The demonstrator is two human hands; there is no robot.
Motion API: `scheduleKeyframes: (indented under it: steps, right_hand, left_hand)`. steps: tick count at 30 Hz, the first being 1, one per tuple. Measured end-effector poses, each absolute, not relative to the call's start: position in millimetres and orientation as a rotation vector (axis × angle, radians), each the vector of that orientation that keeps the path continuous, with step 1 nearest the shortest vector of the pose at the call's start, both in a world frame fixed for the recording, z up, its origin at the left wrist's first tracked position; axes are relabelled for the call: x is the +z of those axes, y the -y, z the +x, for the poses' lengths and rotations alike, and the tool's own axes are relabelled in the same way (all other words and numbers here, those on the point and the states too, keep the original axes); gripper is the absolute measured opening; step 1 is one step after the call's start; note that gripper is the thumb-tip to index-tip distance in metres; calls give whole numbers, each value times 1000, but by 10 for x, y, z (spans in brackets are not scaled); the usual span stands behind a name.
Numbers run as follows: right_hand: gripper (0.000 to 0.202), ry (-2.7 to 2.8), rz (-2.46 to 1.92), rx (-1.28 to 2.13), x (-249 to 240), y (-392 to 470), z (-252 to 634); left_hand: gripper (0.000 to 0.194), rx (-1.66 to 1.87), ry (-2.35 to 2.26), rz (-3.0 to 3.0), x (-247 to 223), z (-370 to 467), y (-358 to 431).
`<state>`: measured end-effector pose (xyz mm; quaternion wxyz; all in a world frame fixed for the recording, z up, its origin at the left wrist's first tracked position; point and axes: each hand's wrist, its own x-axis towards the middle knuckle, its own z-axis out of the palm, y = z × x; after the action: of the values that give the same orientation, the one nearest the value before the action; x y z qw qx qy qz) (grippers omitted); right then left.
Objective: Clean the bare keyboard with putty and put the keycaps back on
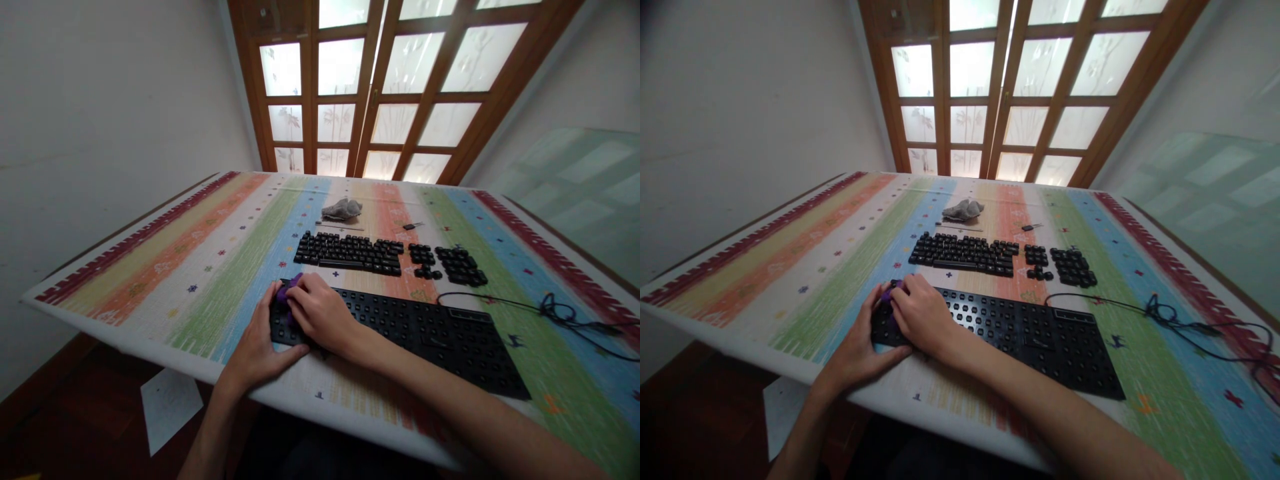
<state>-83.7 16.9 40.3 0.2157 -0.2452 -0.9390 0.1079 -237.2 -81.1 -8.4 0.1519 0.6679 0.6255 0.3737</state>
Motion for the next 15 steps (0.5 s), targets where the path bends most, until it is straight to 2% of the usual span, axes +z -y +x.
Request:
scheduleKeyframes:
  steps: [7,15]
  right_hand:
    - [46,2749,-521,215,70,-74,-926]
    - [26,2819,-428,271,226,-115,-959]
  left_hand:
    - [110,1111,-1772,1936,-95,-2372,809]
    - [113,1125,-1768,1904,-94,-2385,804]
